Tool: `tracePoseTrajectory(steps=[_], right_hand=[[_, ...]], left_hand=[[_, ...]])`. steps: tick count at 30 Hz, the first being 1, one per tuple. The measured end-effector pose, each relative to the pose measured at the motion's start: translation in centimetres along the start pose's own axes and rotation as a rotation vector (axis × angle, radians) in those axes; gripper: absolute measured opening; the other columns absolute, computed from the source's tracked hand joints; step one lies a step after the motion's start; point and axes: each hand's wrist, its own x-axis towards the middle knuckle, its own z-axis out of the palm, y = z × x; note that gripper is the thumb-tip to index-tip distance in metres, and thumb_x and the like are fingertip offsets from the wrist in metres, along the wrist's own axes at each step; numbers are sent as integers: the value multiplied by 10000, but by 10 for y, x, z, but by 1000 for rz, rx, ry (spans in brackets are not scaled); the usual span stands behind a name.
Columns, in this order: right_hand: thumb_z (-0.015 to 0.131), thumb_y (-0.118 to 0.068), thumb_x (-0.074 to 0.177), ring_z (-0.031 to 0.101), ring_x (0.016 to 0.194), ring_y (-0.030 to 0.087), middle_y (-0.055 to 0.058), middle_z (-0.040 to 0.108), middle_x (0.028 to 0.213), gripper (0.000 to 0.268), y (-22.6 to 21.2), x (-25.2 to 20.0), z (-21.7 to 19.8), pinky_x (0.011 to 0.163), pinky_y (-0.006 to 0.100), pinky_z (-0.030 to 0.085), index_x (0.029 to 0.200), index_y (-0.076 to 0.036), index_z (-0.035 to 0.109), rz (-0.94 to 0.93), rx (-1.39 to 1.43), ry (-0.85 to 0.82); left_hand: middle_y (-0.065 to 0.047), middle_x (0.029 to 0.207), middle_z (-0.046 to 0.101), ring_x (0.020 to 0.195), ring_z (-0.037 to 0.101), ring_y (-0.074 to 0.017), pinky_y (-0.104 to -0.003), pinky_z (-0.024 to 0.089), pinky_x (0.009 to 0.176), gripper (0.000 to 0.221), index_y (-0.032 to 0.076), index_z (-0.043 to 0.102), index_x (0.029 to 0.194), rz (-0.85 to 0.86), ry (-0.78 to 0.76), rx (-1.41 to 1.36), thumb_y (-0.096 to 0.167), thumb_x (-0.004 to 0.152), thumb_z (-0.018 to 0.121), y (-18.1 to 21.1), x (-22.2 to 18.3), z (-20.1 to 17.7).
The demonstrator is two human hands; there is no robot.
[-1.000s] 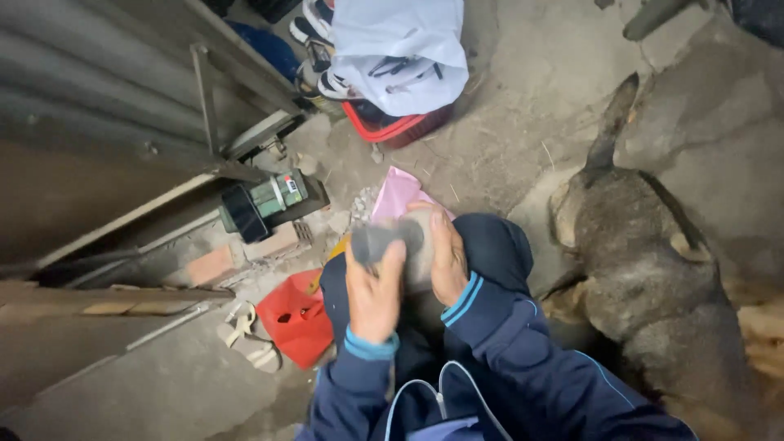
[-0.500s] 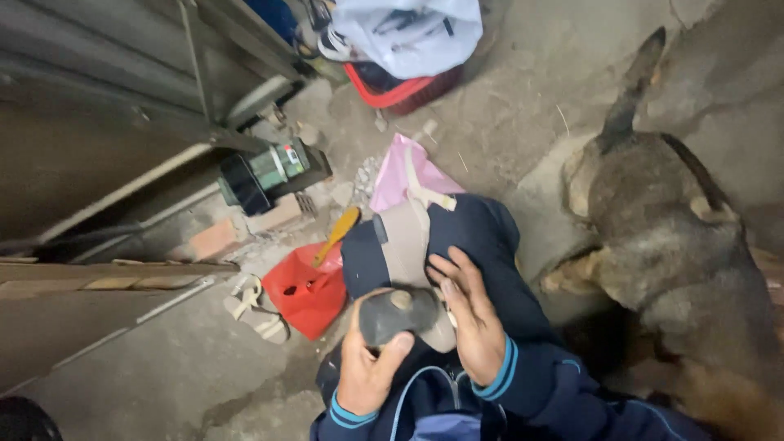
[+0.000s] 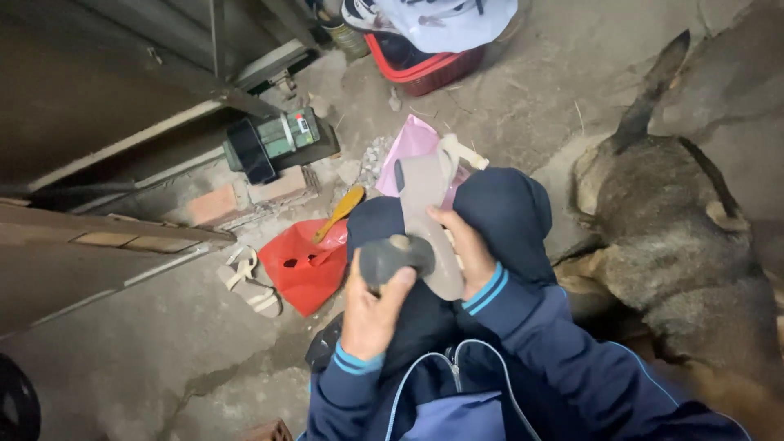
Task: Repairing a beige sandal and a black shoe using a hammer, brush, and lining material.
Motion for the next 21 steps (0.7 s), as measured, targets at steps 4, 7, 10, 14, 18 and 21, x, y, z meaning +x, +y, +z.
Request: tracePoseTrajectory(steps=[4, 7, 10, 14, 18, 21], right_hand=[[599, -333, 894, 690, 752, 260, 150, 738, 940, 372, -26, 5, -8, 696, 347, 538, 1095, -41, 712, 118, 105, -232], [547, -387, 891, 690, 879, 307, 219, 731, 1073, 534, -39, 7, -5, 841, 390, 539, 1213, 14, 694, 174, 267, -276], [546, -352, 935, 691, 919, 277, 192, 739, 1030, 450, -35, 22, -12, 902, 370, 523, 1123, 27, 702, 108, 356, -377], [584, -472, 950, 705, 738, 282, 187, 742, 985, 522, -27, 22, -13, 598, 381, 573, 1224, -40, 688, 176, 351, -360], [503, -163, 1037, 512, 1427, 288, 194, 553, 1496, 440, -1, 48, -46, 1253, 391, 355, 1443, 6, 529, -1089, -625, -427], [517, -224, 1032, 683, 1152, 195, 135, 757, 1128, 291, -42, 9, -11, 1097, 321, 493, 1119, -40, 726, -468, -133, -346]], left_hand=[[-85, 1228, 694, 1104, 684, -190, -314, 527, 986, 538, 59, 574, 1289, -81, -83, 190, 317, 856, 763, 26, -17, 22], [-94, 1260, 689, 1156, 691, -212, -322, 517, 1018, 497, 66, 581, 1279, -41, -55, 265, 268, 861, 757, 30, 15, 41], [-88, 1167, 718, 1073, 690, -196, -325, 523, 982, 384, 81, 588, 1223, -34, 11, 247, 223, 894, 725, 39, 39, 57], [-99, 1187, 710, 1055, 701, -193, -294, 533, 963, 506, 68, 585, 1283, -1, 29, 309, 245, 851, 782, 20, -7, 54], [-137, 1215, 746, 1103, 724, -228, -357, 561, 998, 472, 41, 606, 1297, 5, 159, 282, 221, 884, 746, 24, 60, 59], [-132, 1309, 676, 1214, 648, -216, -342, 502, 1065, 714, 39, 411, 1524, 11, 189, 211, 243, 907, 708, 21, 54, 64]])
